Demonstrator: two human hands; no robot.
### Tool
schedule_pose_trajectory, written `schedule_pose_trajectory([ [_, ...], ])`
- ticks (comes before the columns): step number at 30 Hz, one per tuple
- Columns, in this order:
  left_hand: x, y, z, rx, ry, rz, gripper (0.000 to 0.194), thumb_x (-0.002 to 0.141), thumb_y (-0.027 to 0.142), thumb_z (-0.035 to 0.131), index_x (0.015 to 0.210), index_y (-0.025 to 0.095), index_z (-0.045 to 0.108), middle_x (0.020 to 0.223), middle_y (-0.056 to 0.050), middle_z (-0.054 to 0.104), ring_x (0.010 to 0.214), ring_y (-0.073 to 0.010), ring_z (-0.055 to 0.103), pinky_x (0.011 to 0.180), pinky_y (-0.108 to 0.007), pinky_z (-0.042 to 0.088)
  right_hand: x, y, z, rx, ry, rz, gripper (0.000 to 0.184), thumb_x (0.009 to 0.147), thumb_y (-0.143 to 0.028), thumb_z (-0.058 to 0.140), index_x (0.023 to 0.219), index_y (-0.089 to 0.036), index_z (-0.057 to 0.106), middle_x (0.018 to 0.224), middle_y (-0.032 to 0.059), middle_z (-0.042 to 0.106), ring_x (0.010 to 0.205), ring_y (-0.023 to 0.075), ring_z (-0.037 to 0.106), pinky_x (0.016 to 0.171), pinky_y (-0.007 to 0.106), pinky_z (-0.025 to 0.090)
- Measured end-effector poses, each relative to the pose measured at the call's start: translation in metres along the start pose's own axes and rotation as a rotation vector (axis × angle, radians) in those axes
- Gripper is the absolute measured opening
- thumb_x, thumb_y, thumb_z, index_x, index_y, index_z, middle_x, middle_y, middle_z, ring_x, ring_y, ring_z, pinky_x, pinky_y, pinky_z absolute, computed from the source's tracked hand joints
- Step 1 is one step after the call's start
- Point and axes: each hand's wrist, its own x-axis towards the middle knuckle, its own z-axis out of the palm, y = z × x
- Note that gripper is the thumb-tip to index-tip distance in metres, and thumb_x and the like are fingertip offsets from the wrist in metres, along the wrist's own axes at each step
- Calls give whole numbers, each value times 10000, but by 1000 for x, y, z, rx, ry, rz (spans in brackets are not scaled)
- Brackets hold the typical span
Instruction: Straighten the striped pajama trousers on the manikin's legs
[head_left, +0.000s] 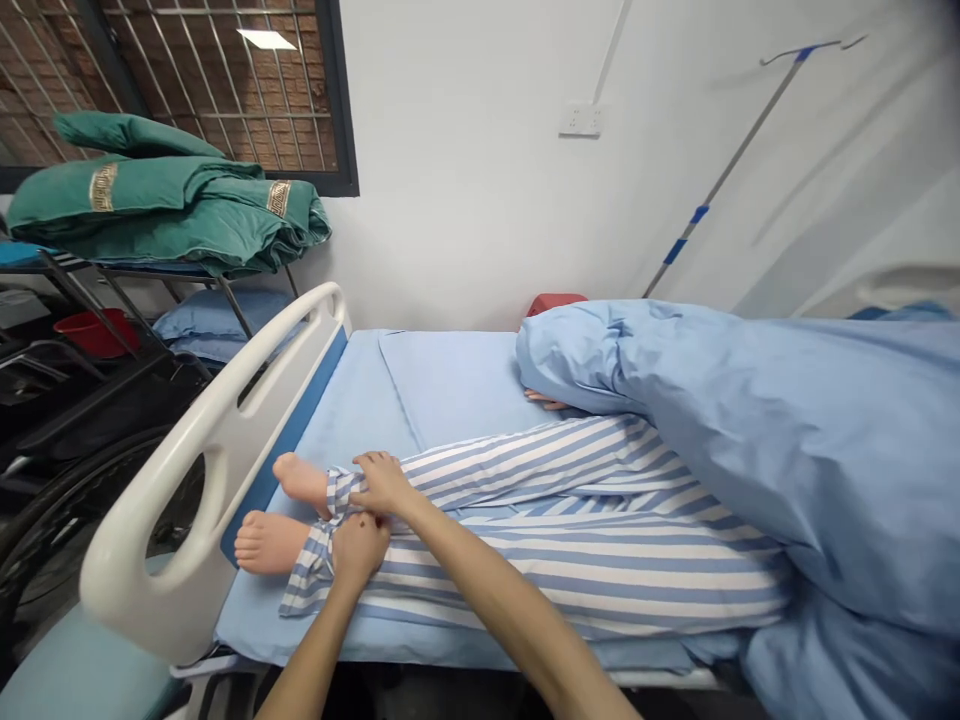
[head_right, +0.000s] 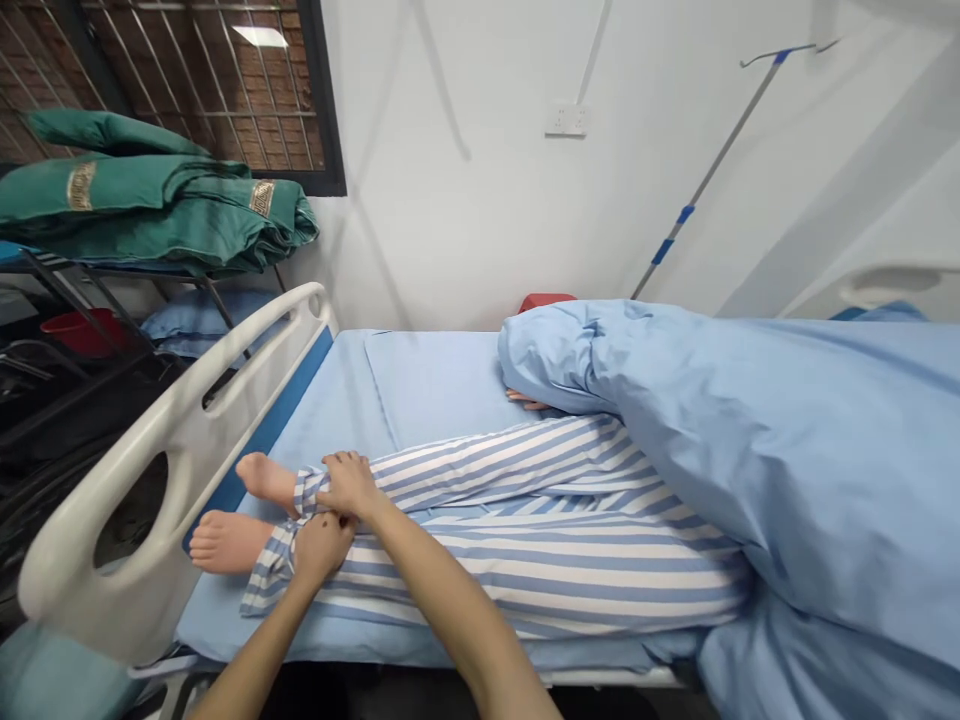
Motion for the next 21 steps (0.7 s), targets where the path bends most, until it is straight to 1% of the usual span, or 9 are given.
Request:
schedule_pose_trajectory([
  [3,1,0,-3,17,83,84,335,828,331,292,873,196,596,827,-79,644,779,-206,586,721,-325,397,-45,36,-40,79,57,14,250,758,-260,469,982,-182,547,937,56,610,889,176,525,756,279,371],
  [5,7,1,-12,56,170,189,286,815,305,320,867,198,580,853,-73,625,845,-203,557,773,-320,380,-78,68,-68,105,-25,57,178,738,-192,453,865,-179,576,783,22,619,731,140,536,646,235,361],
  [7,19,3,-22,126,278,297,276,778,282,383,972,196,559,1000,-95,588,990,-231,493,861,-341,338,-108,101,-92,118,-131,110,133,689,-167,484,768,-167,591,711,9,613,656,124,523,589,218,338],
  [9,35,2,-29,207,307,370,454,704,269,477,1152,194,477,1174,-124,502,1120,-276,400,922,-379,287,-132,131,-109,157,-235,200,96,646,-153,513,690,-152,598,672,8,612,622,117,518,573,212,334],
  [10,44,1,-30,241,266,385,574,663,262,516,1224,191,416,1220,-134,467,1144,-292,377,930,-395,277,-141,144,-114,173,-270,238,83,633,-150,520,657,-145,600,648,9,611,603,115,517,565,211,337],
  [12,60,-4,-28,295,122,393,709,617,250,544,1291,172,334,1213,-144,475,1117,-295,409,917,-404,288,-153,166,-119,244,-346,344,85,634,-164,522,610,-136,599,604,13,606,567,111,521,546,208,352],
  [14,71,-10,-23,344,39,389,684,629,237,520,1283,159,337,1153,-136,522,1057,-278,464,892,-398,307,-159,183,-116,345,-461,459,121,644,-207,531,573,-132,592,562,19,599,526,112,529,516,207,373],
  [17,79,-13,-18,399,55,373,533,672,224,467,1200,168,416,1076,-119,569,1002,-261,508,849,-387,332,-158,202,-105,478,-623,598,164,623,-279,587,560,-127,587,522,27,591,476,116,538,475,211,402],
  [21,82,-5,-31,426,52,349,451,672,211,452,1123,190,451,1005,-100,604,942,-256,542,798,-380,356,-152,214,-83,565,-612,627,209,628,-324,615,712,-134,594,598,30,611,503,106,550,461,198,420],
])
